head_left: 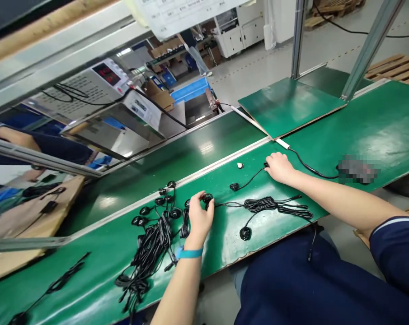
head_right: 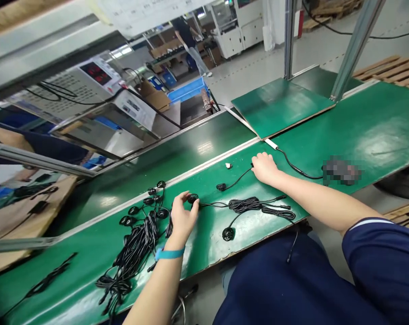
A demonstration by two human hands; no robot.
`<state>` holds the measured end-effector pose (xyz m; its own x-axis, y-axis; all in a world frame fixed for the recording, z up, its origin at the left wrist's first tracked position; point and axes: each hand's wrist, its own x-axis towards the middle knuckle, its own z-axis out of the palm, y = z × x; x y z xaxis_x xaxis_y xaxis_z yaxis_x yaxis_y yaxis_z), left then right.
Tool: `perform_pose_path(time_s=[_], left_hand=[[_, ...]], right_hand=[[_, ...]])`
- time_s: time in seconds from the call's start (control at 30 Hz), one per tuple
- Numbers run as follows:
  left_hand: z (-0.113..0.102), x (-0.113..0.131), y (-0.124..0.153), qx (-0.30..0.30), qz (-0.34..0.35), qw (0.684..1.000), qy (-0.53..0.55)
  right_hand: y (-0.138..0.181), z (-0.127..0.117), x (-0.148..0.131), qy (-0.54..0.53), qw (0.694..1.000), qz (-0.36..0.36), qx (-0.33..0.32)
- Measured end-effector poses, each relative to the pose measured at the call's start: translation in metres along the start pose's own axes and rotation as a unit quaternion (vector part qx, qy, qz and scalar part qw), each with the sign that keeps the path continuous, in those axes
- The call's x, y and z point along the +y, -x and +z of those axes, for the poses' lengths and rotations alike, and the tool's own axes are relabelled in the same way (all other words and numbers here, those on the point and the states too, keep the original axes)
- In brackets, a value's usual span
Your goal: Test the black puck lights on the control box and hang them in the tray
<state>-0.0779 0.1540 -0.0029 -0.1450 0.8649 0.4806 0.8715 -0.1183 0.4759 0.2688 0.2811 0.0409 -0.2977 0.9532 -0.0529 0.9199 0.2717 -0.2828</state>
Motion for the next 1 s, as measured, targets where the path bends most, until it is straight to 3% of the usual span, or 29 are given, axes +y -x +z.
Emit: perform_pose_path(time_s=[0.1,0.2,0.27,0.4,0.5,0.6,0.73,0.8,0.9,1.0], left_hand=[[-0.016,0.005,0.028,0.052,0.037,0.998,-0.025],[-0.03,0.007,0.059,0.028,0.056,0.997,-0.043],[-0.035,0.005,0.077,0.006,0.062,0.997,-0.048],[-0.04,0.002,0.09,-0.008,0.045,0.999,-0.008],[-0.041,0.004,0.075,-0.01,0.019,0.999,0.025],[-0.034,0.007,0.044,-0.024,0.008,0.999,0.02],[-0.005,0.008,-0.001,-0.082,0.019,0.996,0.031],[0.012,0.009,-0.015,-0.132,0.042,0.99,0.026],[0.026,0.014,-0.025,-0.19,0.084,0.978,-0.005],[0.025,0.017,-0.024,-0.202,0.103,0.973,-0.034]], right_hand=[[0.034,0.0,-0.006,-0.035,0.994,-0.099,-0.007],[0.061,0.007,-0.012,-0.124,0.967,-0.192,-0.114],[0.069,0.012,-0.016,-0.149,0.955,-0.2,-0.162],[0.064,0.014,-0.025,-0.156,0.954,-0.146,-0.21],[0.058,0.005,-0.027,-0.175,0.956,-0.13,-0.198],[0.052,-0.01,-0.022,-0.195,0.96,-0.137,-0.15],[0.037,-0.022,-0.002,-0.12,0.982,-0.13,-0.066],[0.03,-0.022,0.009,-0.072,0.988,-0.12,-0.062],[0.026,-0.015,0.025,-0.04,0.989,-0.117,-0.081],[0.024,-0.01,0.04,-0.031,0.992,-0.112,-0.051]])
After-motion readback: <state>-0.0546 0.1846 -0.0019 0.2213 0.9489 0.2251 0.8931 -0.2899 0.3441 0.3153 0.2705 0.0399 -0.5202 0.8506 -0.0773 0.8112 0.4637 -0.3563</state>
